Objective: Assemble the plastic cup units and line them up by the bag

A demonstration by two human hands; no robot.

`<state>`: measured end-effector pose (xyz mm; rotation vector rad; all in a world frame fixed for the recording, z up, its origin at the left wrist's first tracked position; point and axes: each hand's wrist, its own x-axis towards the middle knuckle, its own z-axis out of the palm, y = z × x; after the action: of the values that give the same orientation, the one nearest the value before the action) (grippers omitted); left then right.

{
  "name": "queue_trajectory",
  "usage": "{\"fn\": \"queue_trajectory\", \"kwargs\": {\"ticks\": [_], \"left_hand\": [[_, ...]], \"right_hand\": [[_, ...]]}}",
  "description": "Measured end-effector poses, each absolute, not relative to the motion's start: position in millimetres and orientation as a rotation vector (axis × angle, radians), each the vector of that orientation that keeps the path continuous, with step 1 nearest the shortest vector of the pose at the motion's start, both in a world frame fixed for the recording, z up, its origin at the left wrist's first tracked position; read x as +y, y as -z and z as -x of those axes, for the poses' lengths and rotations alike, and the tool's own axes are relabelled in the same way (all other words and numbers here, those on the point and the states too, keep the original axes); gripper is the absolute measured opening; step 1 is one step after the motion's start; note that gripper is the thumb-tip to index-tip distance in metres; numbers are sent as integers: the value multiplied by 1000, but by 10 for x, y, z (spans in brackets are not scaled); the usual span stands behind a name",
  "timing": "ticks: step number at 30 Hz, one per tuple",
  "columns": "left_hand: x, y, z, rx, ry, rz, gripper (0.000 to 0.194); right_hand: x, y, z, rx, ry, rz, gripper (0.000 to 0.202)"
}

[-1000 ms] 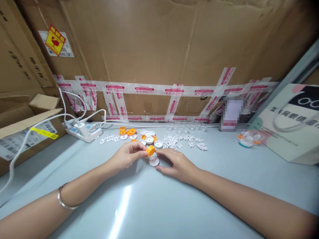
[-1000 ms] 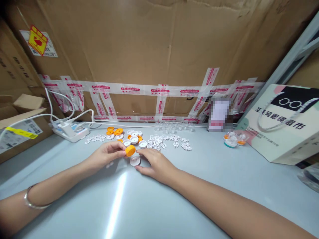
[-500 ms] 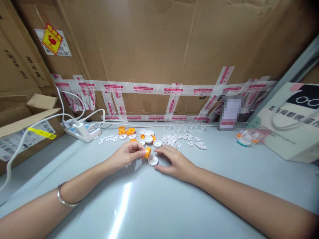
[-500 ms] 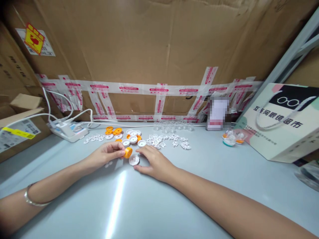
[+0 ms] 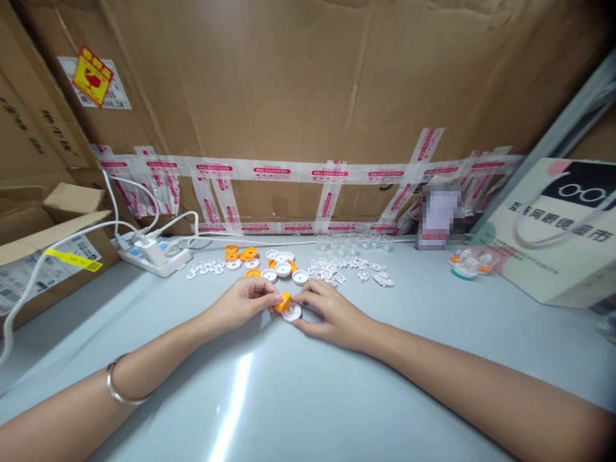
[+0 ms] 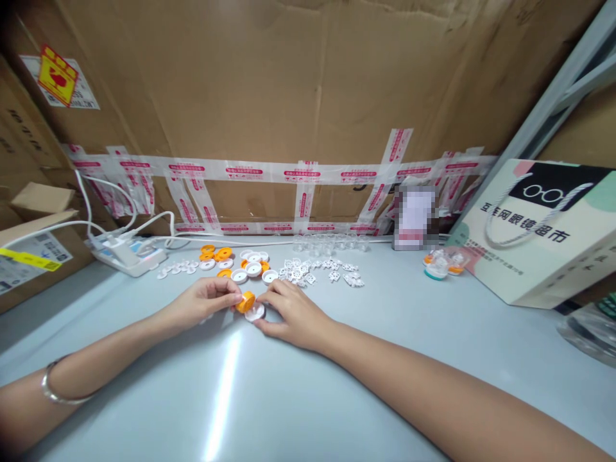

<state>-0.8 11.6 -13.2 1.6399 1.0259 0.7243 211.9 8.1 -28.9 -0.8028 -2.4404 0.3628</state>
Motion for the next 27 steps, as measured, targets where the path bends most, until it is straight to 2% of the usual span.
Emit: {"fn": "queue_trajectory", "kwargs": {"ticks": [16, 27], "left_hand": [[4, -1, -11, 1169, -653, -2003, 19], [-116, 50, -131, 1098, -631, -2679, 15]], "right_hand": [[89, 265, -2136, -2422, -466, 863, 27], [91, 285, -2120, -2396, -452, 847, 24]]}}
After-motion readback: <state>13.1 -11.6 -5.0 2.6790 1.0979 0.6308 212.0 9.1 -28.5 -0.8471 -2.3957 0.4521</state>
